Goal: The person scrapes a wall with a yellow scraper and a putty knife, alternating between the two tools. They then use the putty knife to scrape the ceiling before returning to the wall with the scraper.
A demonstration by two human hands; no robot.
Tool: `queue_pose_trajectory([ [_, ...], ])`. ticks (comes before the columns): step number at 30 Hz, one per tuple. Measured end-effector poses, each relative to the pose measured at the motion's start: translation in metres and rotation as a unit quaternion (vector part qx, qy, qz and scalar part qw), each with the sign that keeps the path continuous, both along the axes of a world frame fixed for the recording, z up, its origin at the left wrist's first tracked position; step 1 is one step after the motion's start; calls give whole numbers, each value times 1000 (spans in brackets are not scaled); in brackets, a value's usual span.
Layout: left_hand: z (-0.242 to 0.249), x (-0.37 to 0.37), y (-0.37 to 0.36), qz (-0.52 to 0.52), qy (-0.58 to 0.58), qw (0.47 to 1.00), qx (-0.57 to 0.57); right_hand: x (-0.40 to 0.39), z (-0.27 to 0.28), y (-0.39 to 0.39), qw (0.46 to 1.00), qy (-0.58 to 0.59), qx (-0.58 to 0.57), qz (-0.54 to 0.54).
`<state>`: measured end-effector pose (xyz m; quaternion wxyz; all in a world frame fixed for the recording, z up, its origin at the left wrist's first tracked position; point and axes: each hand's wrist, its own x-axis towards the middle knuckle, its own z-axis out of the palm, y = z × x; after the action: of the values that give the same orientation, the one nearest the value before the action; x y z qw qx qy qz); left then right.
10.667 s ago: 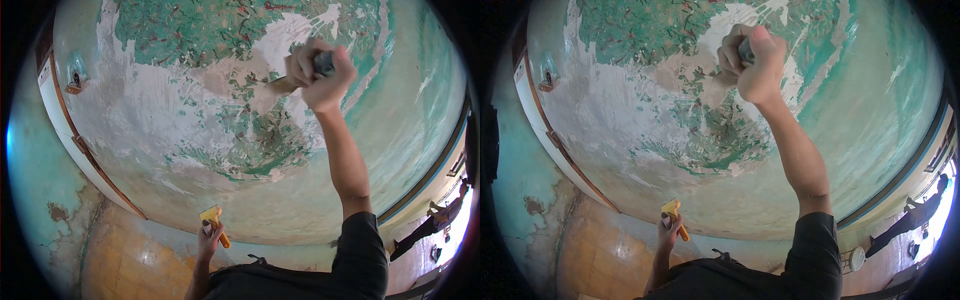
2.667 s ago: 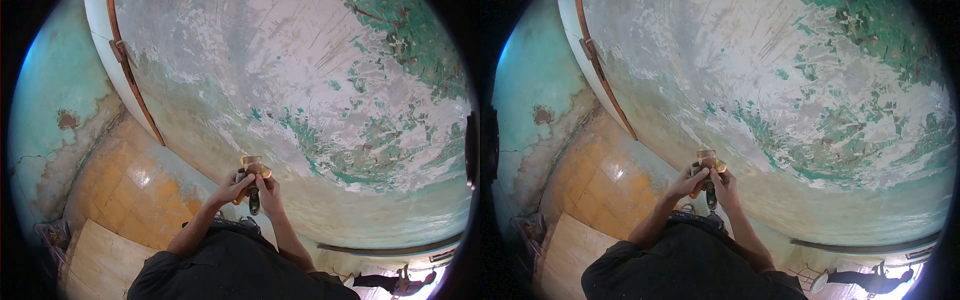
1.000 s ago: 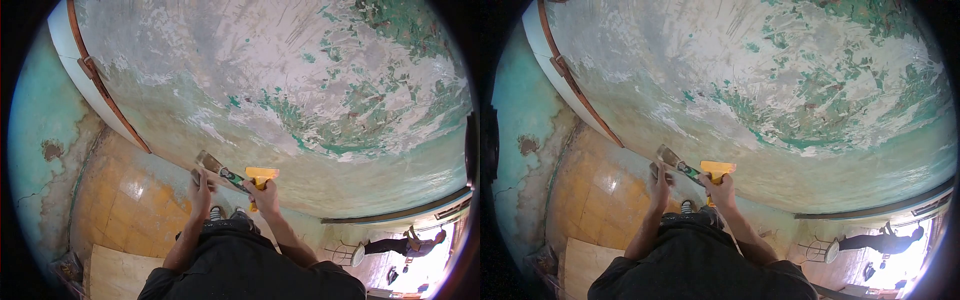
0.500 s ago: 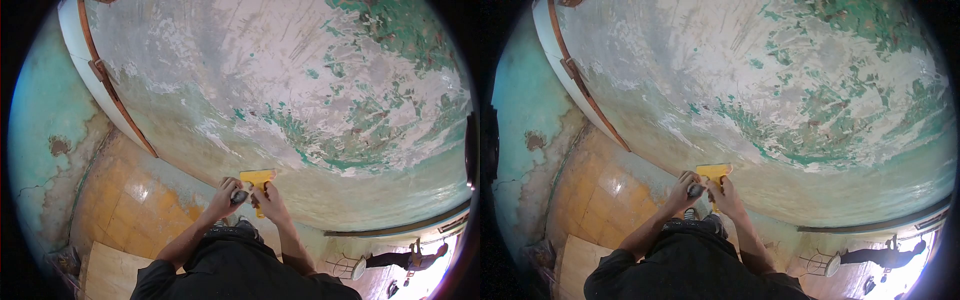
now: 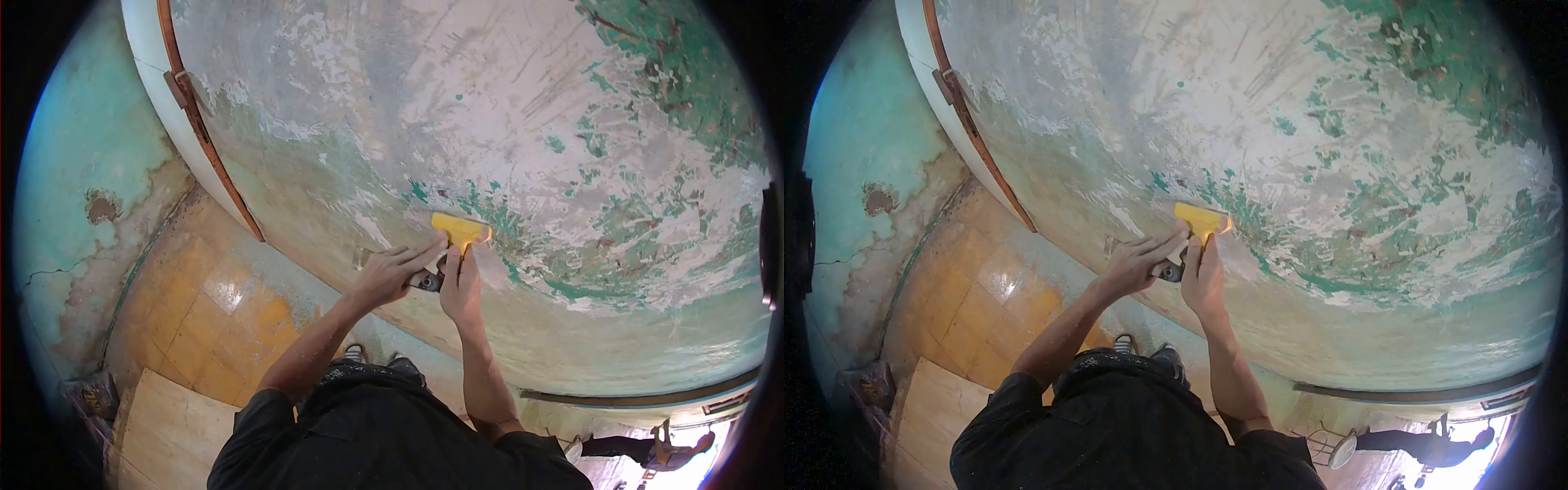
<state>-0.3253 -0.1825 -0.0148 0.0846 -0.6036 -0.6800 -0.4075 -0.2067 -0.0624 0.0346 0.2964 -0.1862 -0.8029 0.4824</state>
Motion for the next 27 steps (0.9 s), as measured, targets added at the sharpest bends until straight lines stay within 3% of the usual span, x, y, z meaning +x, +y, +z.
queue_pose_trajectory([
  [13, -9, -15, -1, -12, -85, 996, 9, -26, -7, -12, 997, -12, 68, -38],
  [23, -2, -24, -5, -24, -44, 999, -17, -29, -14, -24, 997, 9, 35, -73],
  [27, 1, -32, 0, -39, -51, 998, 3, -34, -13, -17, 994, 39, 82, -67],
])
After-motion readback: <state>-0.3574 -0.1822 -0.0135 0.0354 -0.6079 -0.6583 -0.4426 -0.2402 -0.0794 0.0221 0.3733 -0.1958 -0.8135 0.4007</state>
